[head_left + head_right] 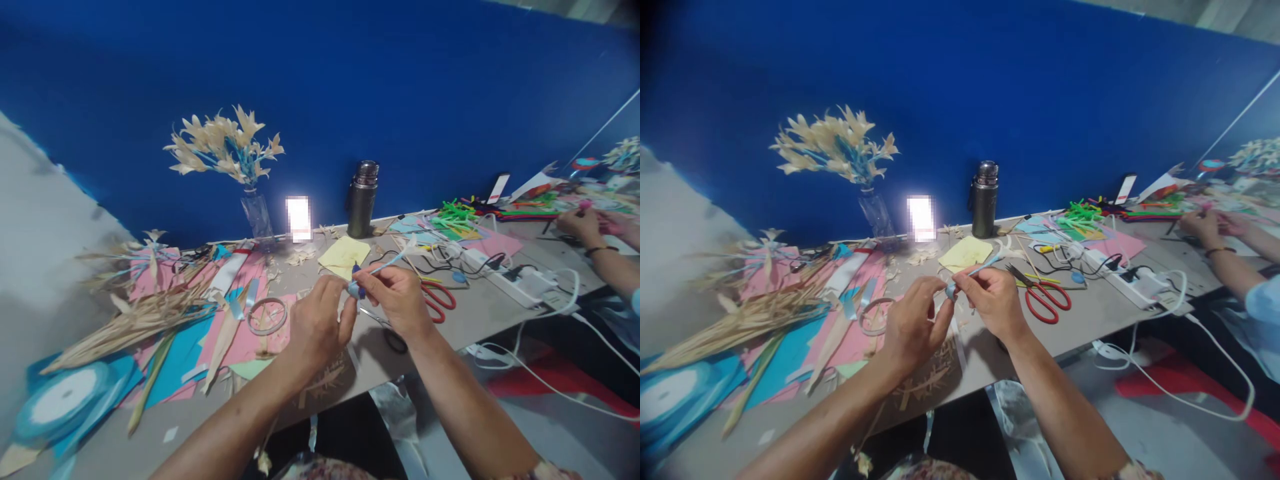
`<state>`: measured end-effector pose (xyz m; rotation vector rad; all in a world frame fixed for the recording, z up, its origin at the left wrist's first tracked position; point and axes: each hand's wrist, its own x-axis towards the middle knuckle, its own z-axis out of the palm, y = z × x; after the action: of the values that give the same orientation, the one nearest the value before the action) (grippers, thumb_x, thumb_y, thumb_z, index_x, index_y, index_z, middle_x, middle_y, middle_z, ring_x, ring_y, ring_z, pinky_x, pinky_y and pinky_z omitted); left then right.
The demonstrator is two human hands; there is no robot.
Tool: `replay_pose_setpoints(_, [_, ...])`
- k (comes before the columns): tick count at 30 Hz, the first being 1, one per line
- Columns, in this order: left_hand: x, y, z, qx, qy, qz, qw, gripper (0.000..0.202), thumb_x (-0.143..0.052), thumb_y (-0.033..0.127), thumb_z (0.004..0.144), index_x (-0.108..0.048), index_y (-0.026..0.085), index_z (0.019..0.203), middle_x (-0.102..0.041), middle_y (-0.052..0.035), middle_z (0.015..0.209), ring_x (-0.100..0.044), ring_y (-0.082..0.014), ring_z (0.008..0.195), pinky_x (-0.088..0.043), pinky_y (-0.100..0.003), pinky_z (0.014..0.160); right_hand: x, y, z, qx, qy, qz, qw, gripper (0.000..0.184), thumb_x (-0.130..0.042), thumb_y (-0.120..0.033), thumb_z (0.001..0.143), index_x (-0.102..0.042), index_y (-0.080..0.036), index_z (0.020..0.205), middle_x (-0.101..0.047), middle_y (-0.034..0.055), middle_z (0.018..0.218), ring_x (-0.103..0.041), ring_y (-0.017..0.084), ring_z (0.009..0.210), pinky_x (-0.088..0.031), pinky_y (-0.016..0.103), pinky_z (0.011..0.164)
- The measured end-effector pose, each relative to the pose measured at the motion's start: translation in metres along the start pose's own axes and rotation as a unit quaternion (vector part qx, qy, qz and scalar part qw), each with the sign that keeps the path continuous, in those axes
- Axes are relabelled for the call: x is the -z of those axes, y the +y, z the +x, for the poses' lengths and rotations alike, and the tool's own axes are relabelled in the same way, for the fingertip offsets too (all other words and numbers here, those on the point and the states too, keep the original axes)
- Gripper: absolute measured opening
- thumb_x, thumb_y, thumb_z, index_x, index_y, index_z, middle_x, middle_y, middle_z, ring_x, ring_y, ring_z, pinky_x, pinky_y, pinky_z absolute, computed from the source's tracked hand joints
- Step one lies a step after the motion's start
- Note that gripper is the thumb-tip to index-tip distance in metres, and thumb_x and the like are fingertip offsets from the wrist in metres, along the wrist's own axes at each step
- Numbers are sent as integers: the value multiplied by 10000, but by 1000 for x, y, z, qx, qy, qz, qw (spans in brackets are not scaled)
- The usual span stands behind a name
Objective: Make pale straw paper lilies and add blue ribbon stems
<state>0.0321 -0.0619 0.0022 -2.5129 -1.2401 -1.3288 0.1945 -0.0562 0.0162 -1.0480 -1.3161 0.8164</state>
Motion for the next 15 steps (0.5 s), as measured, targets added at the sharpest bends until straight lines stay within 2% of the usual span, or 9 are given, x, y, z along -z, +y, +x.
replay_pose_setpoints(3, [3,0,0,3,46,-22,999,245,-550,180,921,-532,194,1166,-664,-102,1057,-617,-168,734,-461,-277,625,0,3,-1,6,9,3,1000,309,-760,-444,829,-743,-164,699,-704,35,678,-486,89,456,-370,224,412])
replay_pose_setpoints(8, [3,0,1,11,99,-25,995,264,-574,130,897,-561,194,1153,-632,-110,1110,-650,-181,838,-511,-280,674,-4,0,-3,10,17,12,1000,301,-763,-428,832,-744,-169,681,-713,37,678,-489,86,451,-380,222,418])
replay_pose_setpoints(12, [4,1,0,1,126,-36,991,140,-608,130,880,-642,201,996,-621,-91,1043,-631,-202,922,-532,-301,736,-6,-3,-6,10,6,4,1000,306,-758,-443,839,-754,-173,694,-727,41,686,-510,96,463,-409,227,434])
replay_pose_setpoints(15, [12,4,2,55,126,-120,983,72,-610,156,904,-654,193,862,-618,-69,943,-622,-185,905,-546,-283,733,-4,1,-9,10,-9,3,1000,298,-739,-452,863,-776,-179,748,-751,49,729,-522,102,487,-434,234,459])
